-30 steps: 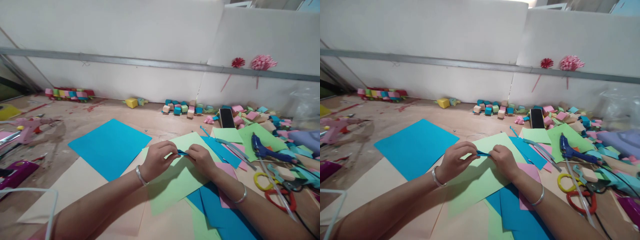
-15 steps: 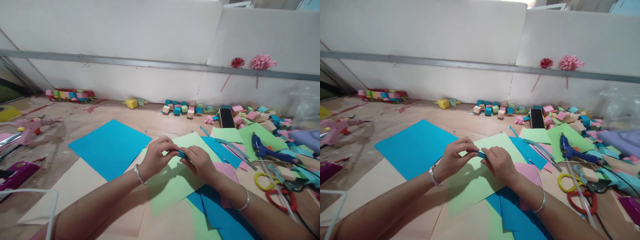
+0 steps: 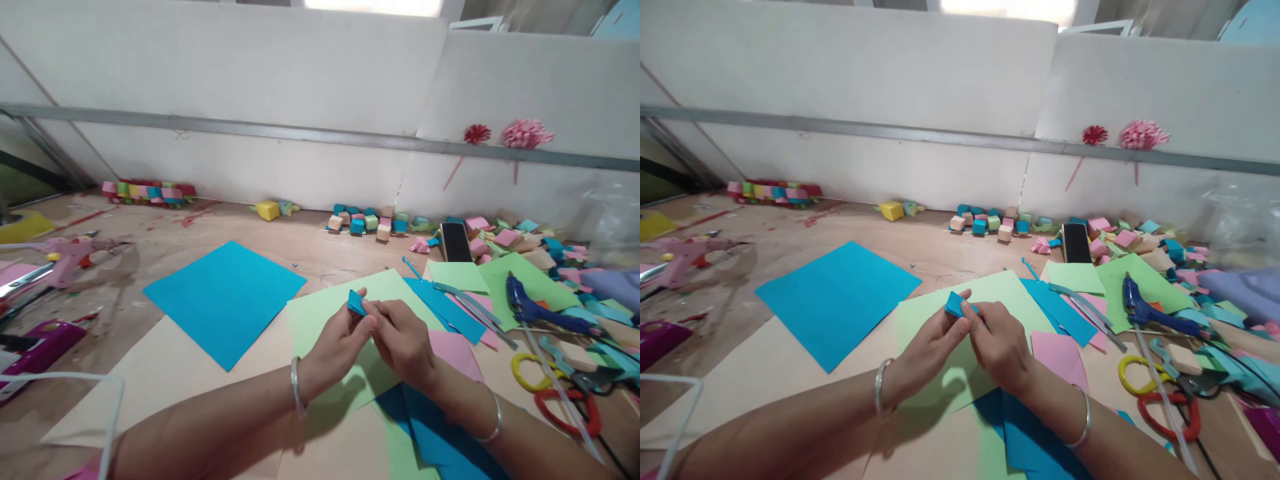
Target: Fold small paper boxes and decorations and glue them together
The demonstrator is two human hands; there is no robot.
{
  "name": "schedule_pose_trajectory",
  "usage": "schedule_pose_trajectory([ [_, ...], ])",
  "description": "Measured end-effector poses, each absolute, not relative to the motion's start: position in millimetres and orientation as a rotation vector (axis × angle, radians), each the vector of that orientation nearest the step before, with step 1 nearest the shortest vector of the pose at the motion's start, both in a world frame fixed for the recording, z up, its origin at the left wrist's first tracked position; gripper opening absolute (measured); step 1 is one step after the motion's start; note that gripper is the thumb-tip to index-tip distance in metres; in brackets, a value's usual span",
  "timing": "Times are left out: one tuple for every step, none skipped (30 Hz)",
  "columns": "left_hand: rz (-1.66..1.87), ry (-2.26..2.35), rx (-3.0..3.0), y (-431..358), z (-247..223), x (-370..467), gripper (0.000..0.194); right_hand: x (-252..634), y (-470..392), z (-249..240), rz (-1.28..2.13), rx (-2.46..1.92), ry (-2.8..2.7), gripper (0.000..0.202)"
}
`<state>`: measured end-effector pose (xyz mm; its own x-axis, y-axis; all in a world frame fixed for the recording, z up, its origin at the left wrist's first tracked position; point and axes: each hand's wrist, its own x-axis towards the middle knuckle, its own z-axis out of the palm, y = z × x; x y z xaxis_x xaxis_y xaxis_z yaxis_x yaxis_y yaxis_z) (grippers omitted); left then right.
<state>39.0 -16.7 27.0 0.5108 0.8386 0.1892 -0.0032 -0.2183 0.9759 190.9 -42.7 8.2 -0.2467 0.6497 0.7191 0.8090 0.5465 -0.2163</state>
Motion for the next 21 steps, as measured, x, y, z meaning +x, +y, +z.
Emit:
schedule_pose_trajectory([
  [0.914,0.744,1.633,-20,27,40,0.040,188,-45,8,-0.268,-1.169,-2.007,0.039],
  [0.916,0.756,1.639,-22,26,40,0.041,186,-47,8,-0.272,-1.140,-2.037,0.042],
  [0.920,0.761,1.626,-23,26,40,0.041,184,-48,9,-0.271,-1.097,-2.069,0.046],
  [0.927,0.758,1.601,-22,26,39,0.041,183,-49,10,-0.267,-1.046,-2.101,0.051],
  [0.935,0.754,1.575,-21,25,37,0.041,184,-50,11,-0.249,-1.000,-2.126,0.055],
  [0.948,0.753,1.565,-19,25,35,0.040,185,-50,13,-0.220,-0.958,-2.143,0.058],
  [0.963,0.766,1.585,-16,25,33,0.039,187,-50,16,-0.190,-0.929,-2.143,0.057],
  [0.975,0.792,1.636,-14,25,31,0.037,189,-50,19,-0.167,-0.917,-2.125,0.055],
  [0.984,0.820,1.706,-12,26,30,0.033,192,-49,23,-0.156,-0.924,-2.088,0.050],
  [0.982,0.838,1.780,-11,28,28,0.029,195,-49,27,-0.154,-0.941,-2.036,0.045],
  [0.971,0.836,1.849,-11,30,27,0.025,198,-49,31,-0.151,-0.966,-1.980,0.042],
  [0.953,0.814,1.907,-11,32,26,0.022,200,-49,35,-0.138,-0.993,-1.924,0.039],
  [0.927,0.776,1.953,-11,34,26,0.020,202,-48,39,-0.100,-1.020,-1.881,0.036],
  [0.901,0.735,1.989,-12,36,26,0.019,204,-48,42,-0.039,-1.040,-1.853,0.034],
  [0.879,0.709,2.019,-13,37,25,0.018,204,-47,44,0.038,-1.049,-1.838,0.032],
  [0.860,0.700,2.044,-14,38,25,0.019,205,-47,45,0.118,-1.046,-1.836,0.031],
  [0.844,0.706,2.062,-14,38,25,0.019,205,-46,45,0.186,-1.034,-1.842,0.029],
  [0.827,0.717,2.075,-14,38,25,0.019,205,-46,45,0.236,-1.019,-1.851,0.028],
  [0.816,0.727,2.082,-14,38,25,0.020,205,-45,45,0.270,-1.007,-1.859,0.026],
  [0.810,0.730,2.083,-14,38,25,0.020,205,-45,45,0.292,-1.001,-1.860,0.023],
  [0.808,0.723,2.080,-14,37,25,0.021,204,-45,45,0.309,-1.005,-1.851,0.020],
])
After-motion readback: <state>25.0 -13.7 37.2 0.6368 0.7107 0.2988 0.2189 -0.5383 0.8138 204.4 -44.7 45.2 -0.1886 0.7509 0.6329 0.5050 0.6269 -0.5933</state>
